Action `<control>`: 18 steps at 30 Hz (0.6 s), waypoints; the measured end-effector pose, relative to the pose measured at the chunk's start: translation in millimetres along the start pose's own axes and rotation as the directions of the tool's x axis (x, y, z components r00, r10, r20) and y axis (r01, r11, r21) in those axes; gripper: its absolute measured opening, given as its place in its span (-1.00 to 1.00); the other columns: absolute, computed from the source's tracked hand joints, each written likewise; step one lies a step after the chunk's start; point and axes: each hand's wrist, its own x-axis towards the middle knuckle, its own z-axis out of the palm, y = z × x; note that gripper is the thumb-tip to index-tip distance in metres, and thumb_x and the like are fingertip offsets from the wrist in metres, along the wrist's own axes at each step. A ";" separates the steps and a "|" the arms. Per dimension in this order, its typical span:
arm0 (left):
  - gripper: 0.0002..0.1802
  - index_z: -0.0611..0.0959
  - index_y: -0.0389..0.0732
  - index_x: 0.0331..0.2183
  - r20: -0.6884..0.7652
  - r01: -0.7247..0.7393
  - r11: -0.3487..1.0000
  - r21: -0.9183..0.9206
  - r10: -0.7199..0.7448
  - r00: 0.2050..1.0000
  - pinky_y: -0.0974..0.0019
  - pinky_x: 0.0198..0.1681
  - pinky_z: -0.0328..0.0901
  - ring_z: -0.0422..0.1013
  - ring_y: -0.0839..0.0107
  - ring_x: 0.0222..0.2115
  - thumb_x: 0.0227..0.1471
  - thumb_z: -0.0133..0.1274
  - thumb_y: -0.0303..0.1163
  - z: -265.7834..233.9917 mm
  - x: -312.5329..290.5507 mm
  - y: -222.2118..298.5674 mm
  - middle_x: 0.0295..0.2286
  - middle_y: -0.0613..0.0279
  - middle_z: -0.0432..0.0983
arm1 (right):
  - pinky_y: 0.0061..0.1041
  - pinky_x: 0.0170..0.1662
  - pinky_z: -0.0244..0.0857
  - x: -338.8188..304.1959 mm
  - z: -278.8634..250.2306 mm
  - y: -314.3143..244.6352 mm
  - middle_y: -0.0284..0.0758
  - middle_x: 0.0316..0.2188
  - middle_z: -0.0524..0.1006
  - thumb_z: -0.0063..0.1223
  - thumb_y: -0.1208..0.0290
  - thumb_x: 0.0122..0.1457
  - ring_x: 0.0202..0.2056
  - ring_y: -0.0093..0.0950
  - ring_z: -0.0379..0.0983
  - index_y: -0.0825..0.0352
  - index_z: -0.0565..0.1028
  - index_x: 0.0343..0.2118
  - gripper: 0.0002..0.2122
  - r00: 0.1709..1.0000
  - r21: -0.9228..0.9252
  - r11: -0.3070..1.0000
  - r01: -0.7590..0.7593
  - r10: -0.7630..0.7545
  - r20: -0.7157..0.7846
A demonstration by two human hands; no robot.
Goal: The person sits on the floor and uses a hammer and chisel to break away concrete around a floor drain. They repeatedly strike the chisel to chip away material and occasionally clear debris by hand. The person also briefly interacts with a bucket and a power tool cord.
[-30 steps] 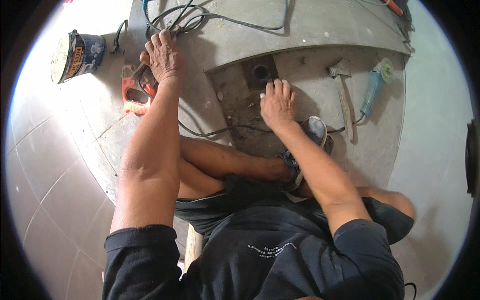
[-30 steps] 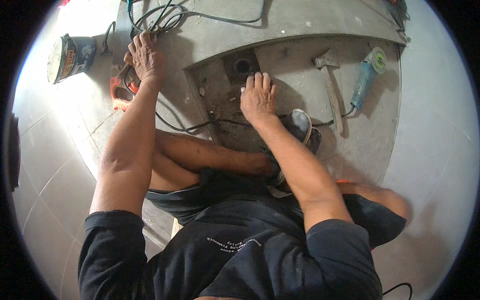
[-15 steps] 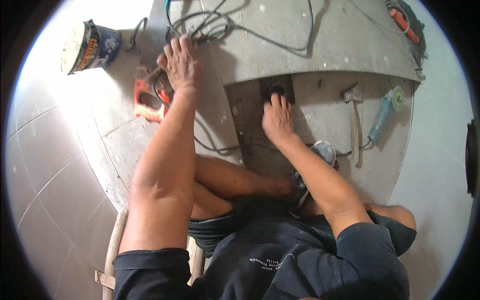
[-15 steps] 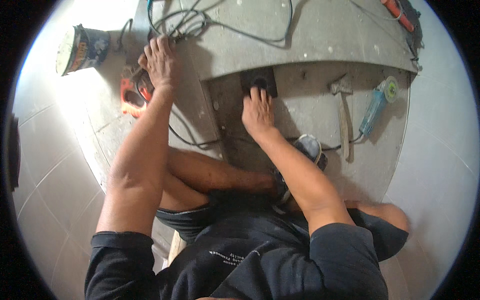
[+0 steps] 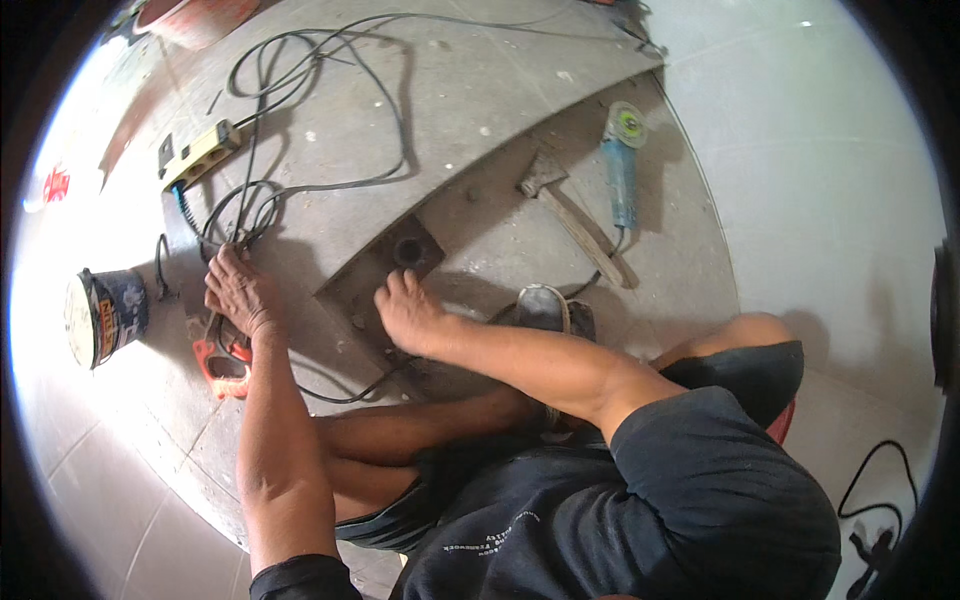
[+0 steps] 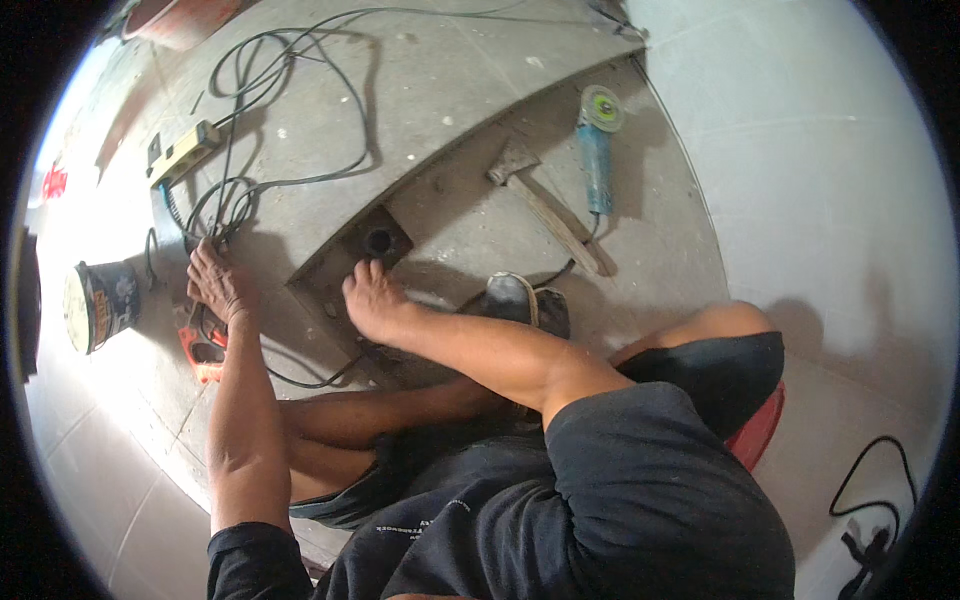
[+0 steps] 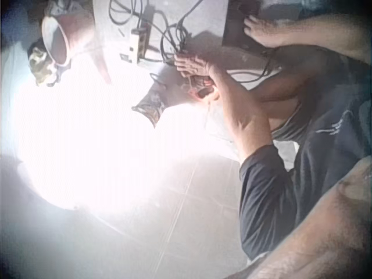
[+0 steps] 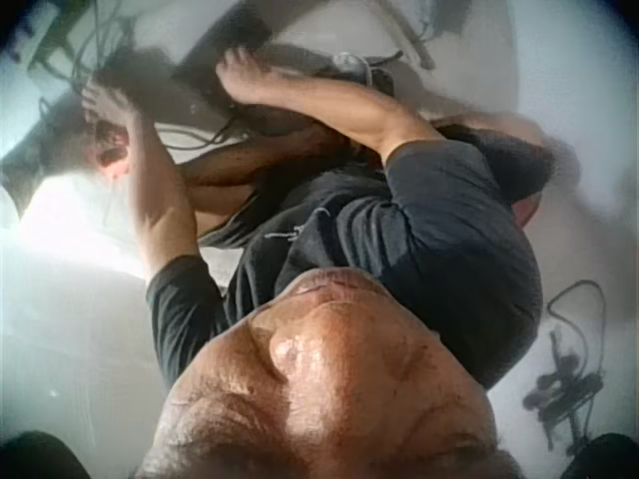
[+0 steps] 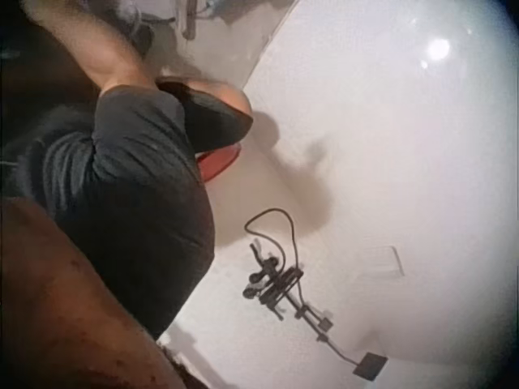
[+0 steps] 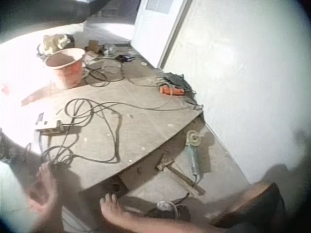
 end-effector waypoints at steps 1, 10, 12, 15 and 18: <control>-0.69 0.51 0.00 0.01 -0.022 -0.007 1.000 -0.007 0.007 1.000 0.03 0.11 0.12 0.36 0.21 0.02 0.29 -0.08 -0.19 -2.6 0.9 -1.8 -0.08 0.26 0.48 | -0.09 0.06 0.32 -13.3 -8.3 -7.7 0.06 -0.26 0.61 0.02 0.34 0.22 0.00 -0.12 0.49 0.41 0.56 -0.19 -0.76 0.997 0.024 0.999 0.048 -0.047 -0.056; -0.19 0.01 0.08 0.44 0.386 -0.162 0.847 0.506 -0.055 0.921 -0.12 0.17 0.17 0.13 0.13 0.26 0.31 -0.13 0.05 1.9 12.4 -11.6 0.32 0.20 0.10 | -0.04 -0.09 0.49 -86.9 -163.4 172.2 0.12 -0.27 0.59 0.11 0.56 0.14 -0.17 -0.02 0.60 0.48 0.53 -0.17 -0.80 0.920 0.162 0.905 -0.392 0.386 0.072; -0.19 0.09 0.05 0.42 0.158 -0.188 0.812 0.552 0.119 0.980 -0.12 0.21 0.12 0.16 0.13 0.25 0.27 -0.09 0.05 38.9 17.4 -72.9 0.31 0.13 0.14 | -0.05 -0.07 0.48 -110.7 -245.9 163.7 0.03 -0.35 0.62 0.08 0.52 0.17 -0.19 -0.06 0.61 0.48 0.54 -0.29 -0.87 0.893 0.135 0.923 -0.361 0.384 -0.233; -0.22 0.21 0.05 0.38 -0.019 -0.149 0.947 0.284 0.161 0.987 -0.14 0.21 0.10 0.24 0.12 0.19 0.21 -0.04 0.02 55.1 11.3 -73.8 0.23 0.07 0.26 | -0.07 0.18 0.33 -200.6 -261.7 163.3 -0.09 -0.31 0.59 0.04 0.44 0.25 -0.07 -0.19 0.55 0.48 0.55 -0.30 -0.83 0.791 -0.105 0.866 -0.489 0.389 -0.471; -0.31 0.27 0.13 0.34 0.086 -0.127 0.966 0.227 0.110 0.990 -0.15 0.13 0.16 0.31 0.09 0.07 0.21 -0.08 -0.07 -2.7 24.1 -42.8 0.09 0.10 0.36 | -0.04 0.28 0.20 -309.3 -273.5 126.4 -0.24 -0.33 0.58 0.07 0.33 0.27 -0.06 -0.25 0.50 0.39 0.58 -0.34 -0.80 0.723 -0.239 0.784 -0.574 0.347 -0.597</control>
